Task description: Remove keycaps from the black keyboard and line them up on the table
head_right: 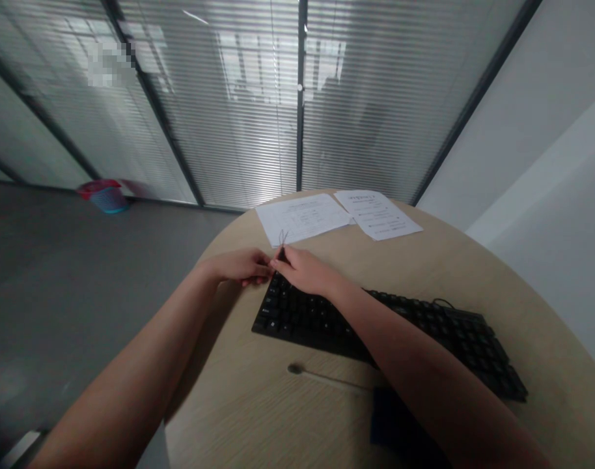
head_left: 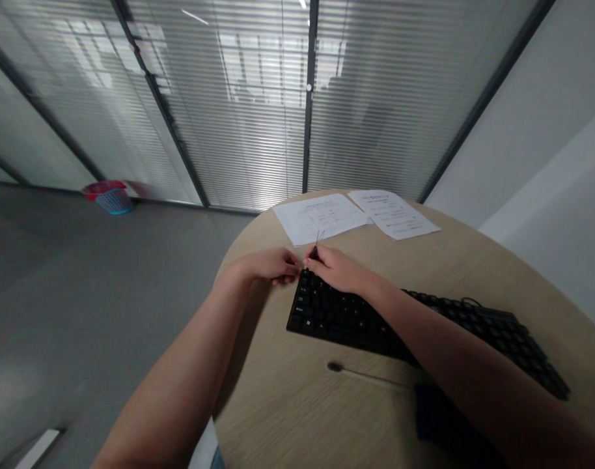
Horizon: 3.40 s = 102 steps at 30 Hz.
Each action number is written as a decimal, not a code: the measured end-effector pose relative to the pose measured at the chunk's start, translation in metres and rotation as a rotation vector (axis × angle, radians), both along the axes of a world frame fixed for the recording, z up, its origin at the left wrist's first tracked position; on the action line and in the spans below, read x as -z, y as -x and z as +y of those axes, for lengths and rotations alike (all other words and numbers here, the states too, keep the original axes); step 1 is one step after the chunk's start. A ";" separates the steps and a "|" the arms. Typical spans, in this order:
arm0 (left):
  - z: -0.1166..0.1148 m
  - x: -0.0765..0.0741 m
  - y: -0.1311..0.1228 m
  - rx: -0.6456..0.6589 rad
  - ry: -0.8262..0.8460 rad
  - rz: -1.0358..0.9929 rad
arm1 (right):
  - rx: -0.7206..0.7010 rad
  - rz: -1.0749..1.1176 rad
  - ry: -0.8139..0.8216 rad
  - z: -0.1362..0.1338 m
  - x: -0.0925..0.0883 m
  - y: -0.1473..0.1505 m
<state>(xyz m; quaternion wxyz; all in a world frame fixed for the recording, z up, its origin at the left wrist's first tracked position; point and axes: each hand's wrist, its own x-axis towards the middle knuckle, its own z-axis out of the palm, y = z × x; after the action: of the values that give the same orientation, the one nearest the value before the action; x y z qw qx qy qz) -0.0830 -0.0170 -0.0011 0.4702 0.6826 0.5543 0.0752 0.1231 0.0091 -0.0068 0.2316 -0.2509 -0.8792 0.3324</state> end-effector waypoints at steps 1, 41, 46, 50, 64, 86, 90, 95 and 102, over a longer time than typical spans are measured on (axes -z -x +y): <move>0.000 -0.001 0.000 -0.002 0.004 0.004 | -0.003 -0.003 -0.005 0.000 -0.001 0.000; 0.001 0.003 -0.001 -0.036 0.056 -0.011 | 0.130 0.251 -0.078 -0.004 0.012 -0.002; 0.001 0.004 -0.002 -0.100 -0.003 -0.036 | 0.120 0.274 -0.038 -0.003 0.012 -0.003; 0.001 -0.002 -0.006 -0.288 -0.206 -0.163 | 0.172 0.270 -0.007 -0.001 0.013 -0.004; 0.001 -0.004 -0.017 -0.408 -0.235 -0.341 | 0.173 0.013 -0.339 -0.014 0.004 0.001; 0.074 0.011 -0.060 -0.313 -0.414 0.109 | 0.635 -0.202 -0.382 0.016 -0.104 -0.090; 0.096 0.012 -0.074 -0.265 -0.468 0.152 | 0.664 -0.135 -0.407 0.024 -0.107 -0.103; 0.117 0.015 -0.082 -0.205 -0.527 0.256 | 0.665 -0.065 -0.405 0.025 -0.112 -0.110; 0.121 0.011 -0.077 -0.197 -0.651 0.380 | 0.671 -0.050 -0.413 0.020 -0.114 -0.109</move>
<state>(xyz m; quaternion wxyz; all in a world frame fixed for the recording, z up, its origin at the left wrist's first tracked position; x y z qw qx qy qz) -0.0064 0.1040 -0.0122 0.1085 0.7413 0.6416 0.1645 0.2317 0.0292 0.1073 0.3515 -0.4805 -0.8020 0.0482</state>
